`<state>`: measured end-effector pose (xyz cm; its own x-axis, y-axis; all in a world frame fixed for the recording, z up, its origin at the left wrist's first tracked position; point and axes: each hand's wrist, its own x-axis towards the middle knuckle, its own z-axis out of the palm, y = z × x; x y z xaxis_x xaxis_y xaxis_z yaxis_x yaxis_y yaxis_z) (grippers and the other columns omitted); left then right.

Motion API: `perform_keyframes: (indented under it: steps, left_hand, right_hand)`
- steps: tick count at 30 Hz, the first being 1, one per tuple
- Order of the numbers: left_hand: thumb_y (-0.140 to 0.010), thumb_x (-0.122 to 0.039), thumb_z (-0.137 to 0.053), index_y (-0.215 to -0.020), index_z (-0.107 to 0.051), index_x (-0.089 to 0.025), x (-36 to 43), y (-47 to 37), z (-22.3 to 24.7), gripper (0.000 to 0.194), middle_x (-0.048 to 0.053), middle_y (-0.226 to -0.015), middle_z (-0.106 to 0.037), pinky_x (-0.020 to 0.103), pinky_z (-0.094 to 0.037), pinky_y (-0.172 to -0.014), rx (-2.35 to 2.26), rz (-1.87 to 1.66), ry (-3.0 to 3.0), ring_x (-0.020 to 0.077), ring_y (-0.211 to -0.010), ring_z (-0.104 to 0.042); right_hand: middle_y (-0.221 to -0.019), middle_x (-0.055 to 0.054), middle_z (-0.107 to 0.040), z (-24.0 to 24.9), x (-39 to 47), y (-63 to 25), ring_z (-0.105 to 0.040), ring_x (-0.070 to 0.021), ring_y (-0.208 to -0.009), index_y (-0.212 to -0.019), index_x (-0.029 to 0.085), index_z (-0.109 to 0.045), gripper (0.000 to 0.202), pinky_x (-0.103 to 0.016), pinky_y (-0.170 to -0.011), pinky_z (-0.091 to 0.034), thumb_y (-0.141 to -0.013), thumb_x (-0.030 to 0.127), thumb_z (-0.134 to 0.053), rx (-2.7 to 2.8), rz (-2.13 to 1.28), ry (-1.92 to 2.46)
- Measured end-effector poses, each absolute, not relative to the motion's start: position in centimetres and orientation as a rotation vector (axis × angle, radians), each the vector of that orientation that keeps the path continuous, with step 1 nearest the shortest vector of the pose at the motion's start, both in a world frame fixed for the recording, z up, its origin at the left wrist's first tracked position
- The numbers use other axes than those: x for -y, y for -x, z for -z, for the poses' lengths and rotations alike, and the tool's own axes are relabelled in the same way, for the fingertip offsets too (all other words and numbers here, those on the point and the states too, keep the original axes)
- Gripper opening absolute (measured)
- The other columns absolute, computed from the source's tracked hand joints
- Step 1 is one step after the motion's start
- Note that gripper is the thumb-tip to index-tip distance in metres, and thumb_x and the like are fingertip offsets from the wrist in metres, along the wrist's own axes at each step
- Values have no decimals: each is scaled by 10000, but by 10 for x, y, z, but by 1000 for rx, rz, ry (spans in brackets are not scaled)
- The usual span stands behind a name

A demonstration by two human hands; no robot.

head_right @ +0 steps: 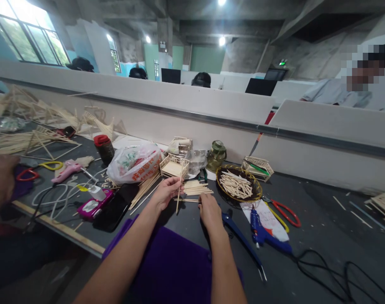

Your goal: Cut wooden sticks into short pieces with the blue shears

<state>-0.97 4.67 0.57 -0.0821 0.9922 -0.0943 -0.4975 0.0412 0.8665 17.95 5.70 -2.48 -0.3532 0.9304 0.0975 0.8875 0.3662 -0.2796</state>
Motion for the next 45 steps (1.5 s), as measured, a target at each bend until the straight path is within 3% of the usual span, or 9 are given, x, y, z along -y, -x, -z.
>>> perform_keyframes:
  steps: [10,17,22,30,37,41,45]
  left_hand:
    - [-642,-241,-794,-858,-677,-120,-46,13,4,273,34,-689,-642,239,-558,-599,-944,-1425,-659,113,-604,-624]
    - [-656,-199,-779,-870,-672,-111,-47,16,9,255,24,-700,-636,222,-564,-592,-942,-1455,-612,104,-612,-627]
    - [-690,-162,-746,-871,-673,-106,-49,18,10,203,32,-686,-643,223,-570,-585,-958,-1464,-573,108,-609,-633]
    - [-708,-143,-734,-877,-676,-100,-53,22,13,184,40,-681,-655,219,-575,-569,-959,-1494,-507,106,-598,-641]
    - [-705,-157,-742,-880,-675,-98,-52,20,14,196,40,-685,-654,210,-567,-566,-954,-1477,-527,105,-593,-640]
    - [-709,-175,-742,-896,-675,-104,-52,20,14,211,35,-694,-654,208,-563,-583,-923,-1483,-551,99,-596,-637]
    - [-697,-206,-756,-902,-678,-114,-51,18,13,239,46,-770,-678,222,-562,-617,-893,-1479,-585,105,-634,-648]
  right_hand:
    - [-947,-53,-610,25,-59,-175,-552,-180,-916,-880,218,-620,95,-256,-684,-343,-881,243,-529,2359,-139,1759]
    - [-958,-49,-625,28,-61,-174,-560,-164,-912,-895,212,-616,121,-244,-709,-340,-884,186,-498,2303,-127,1792]
    - [-931,-38,-618,32,-58,-178,-559,-169,-920,-897,245,-633,119,-241,-698,-340,-887,228,-516,2364,-168,1721]
    - [-969,-67,-598,37,-62,-179,-546,-191,-929,-1029,254,-653,193,-257,-737,-367,-858,241,-564,2346,-137,1704]
    - [-914,-59,-596,38,-61,-179,-545,-185,-909,-825,231,-651,126,-249,-705,-362,-856,191,-536,2339,-130,1607]
    - [-881,-53,-621,36,-60,-181,-559,-183,-867,-817,220,-622,142,-255,-697,-367,-848,163,-496,2290,-221,1521]
    - [-847,-30,-648,30,-60,-181,-574,-173,-776,-848,215,-629,140,-266,-699,-401,-838,231,-491,2082,-468,1331]
